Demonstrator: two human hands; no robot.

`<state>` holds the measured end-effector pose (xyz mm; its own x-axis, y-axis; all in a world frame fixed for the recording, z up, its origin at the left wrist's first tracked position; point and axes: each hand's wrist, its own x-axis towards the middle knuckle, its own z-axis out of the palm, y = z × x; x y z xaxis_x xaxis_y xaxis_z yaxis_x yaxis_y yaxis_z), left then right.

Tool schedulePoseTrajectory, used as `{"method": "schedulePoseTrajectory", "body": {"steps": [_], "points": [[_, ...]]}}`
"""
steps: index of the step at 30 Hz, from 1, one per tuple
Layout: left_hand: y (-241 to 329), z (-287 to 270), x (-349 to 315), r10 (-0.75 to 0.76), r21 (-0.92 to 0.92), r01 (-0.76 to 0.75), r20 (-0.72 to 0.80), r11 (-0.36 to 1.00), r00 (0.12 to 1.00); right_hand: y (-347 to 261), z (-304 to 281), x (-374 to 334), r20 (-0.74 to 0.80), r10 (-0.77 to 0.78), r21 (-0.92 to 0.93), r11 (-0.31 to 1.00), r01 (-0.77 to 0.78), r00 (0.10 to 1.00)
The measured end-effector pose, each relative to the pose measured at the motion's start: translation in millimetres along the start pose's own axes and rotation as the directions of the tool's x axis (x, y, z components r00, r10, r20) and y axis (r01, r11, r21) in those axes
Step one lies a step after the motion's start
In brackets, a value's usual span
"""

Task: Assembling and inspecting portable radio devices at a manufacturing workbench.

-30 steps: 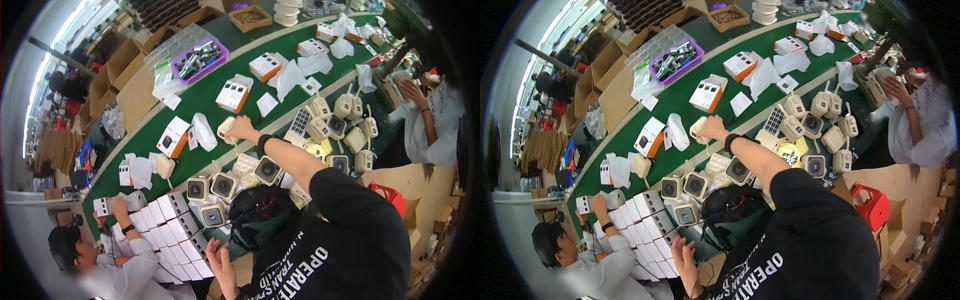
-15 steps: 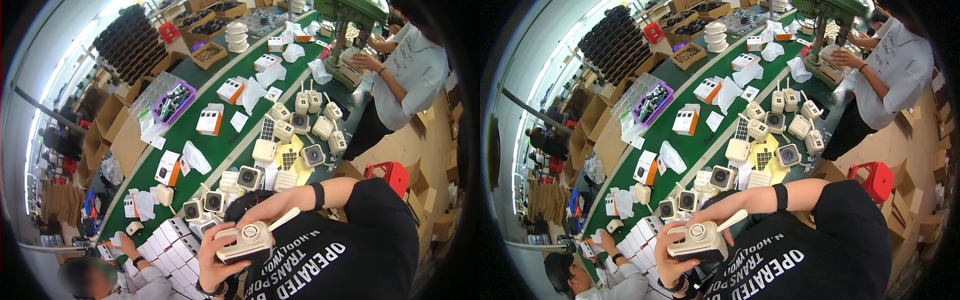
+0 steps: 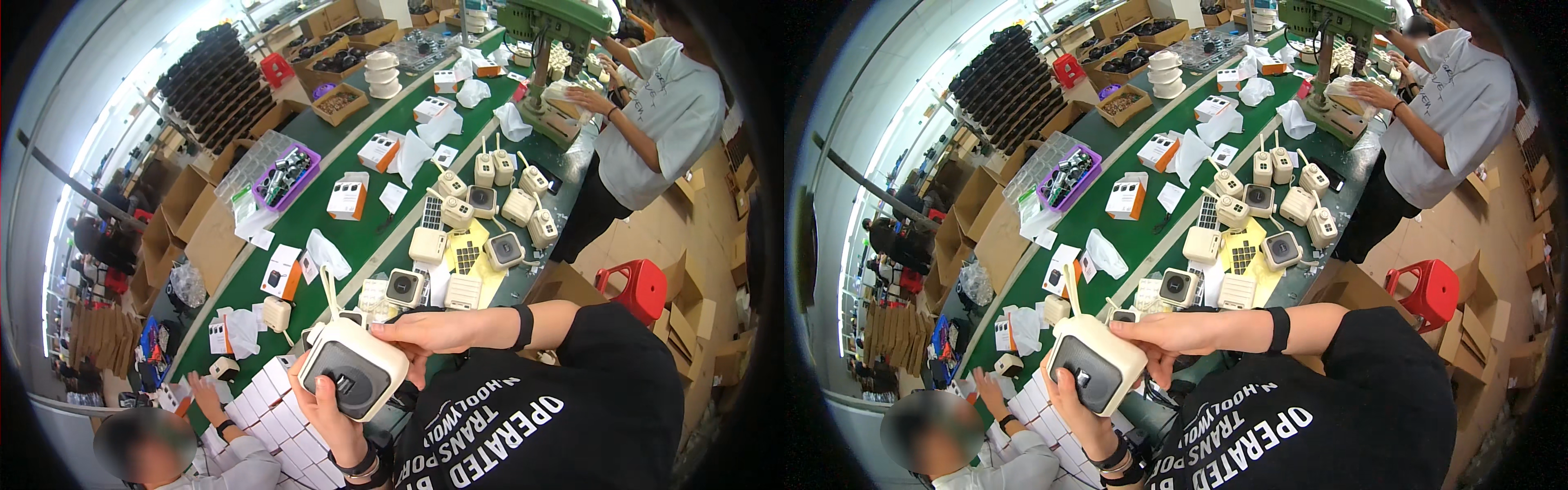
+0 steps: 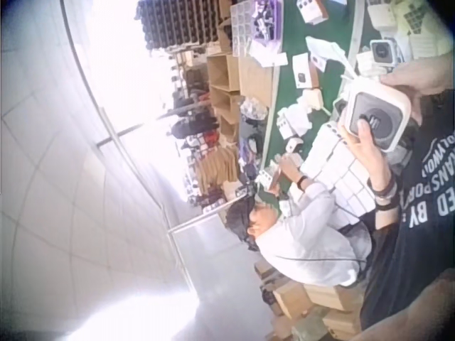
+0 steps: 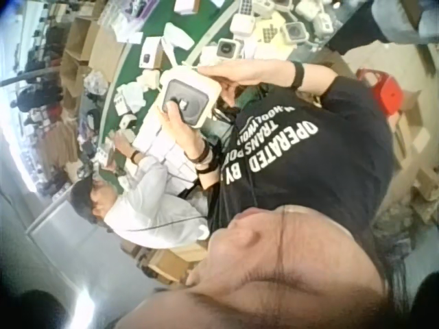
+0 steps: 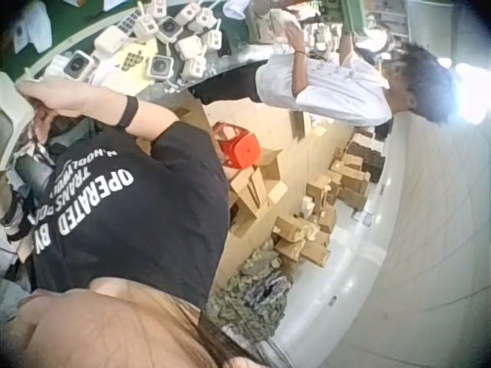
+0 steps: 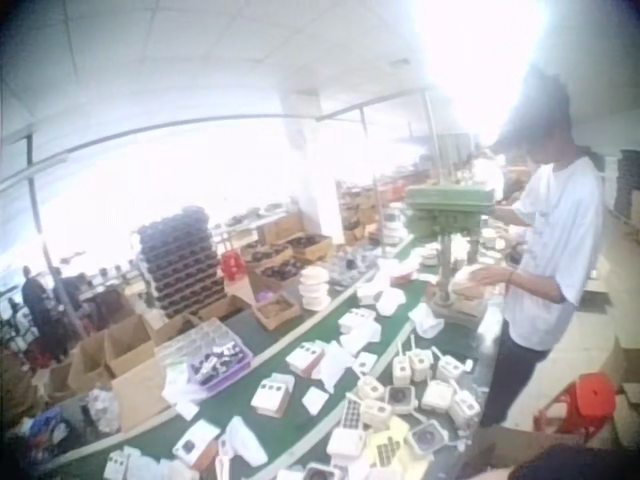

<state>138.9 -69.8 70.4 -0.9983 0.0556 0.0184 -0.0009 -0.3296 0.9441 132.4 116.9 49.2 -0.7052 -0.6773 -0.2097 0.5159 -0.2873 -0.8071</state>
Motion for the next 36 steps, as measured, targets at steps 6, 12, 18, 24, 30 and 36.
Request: {"method": "schedulePoseTrajectory", "body": {"steps": [6,12,18,24,30,36], "points": [[0,3,2,0.053,0.032,-0.051,-0.044,0.998,0.998,4,2,2,-0.017,-0.001,0.039,0.999,0.002,1.0],[1,12,2,0.157,0.086,-0.153,-0.044,0.984,0.987,4,3,4,-0.06,-0.038,0.093,0.995,0.043,0.997],[0,13,1,0.238,0.129,-0.23,-0.05,0.965,0.97,1,11,2,-0.114,-0.093,0.079,0.992,0.102,0.989],[1,16,1,0.292,0.193,-0.275,-0.063,0.942,0.954,5,8,2,-0.273,-0.151,-0.101,0.987,0.127,0.95],[-6,14,4,0.334,0.21,-0.309,-0.096,0.928,0.938,-8,35,-11,0.14,-0.967,-0.898,-0.033,0.438,0.214],[-10,18,4,0.406,0.341,-0.343,-0.132,0.875,0.904,2,41,-6,0.195,-0.96,-0.93,-0.117,0.347,0.199]]}}
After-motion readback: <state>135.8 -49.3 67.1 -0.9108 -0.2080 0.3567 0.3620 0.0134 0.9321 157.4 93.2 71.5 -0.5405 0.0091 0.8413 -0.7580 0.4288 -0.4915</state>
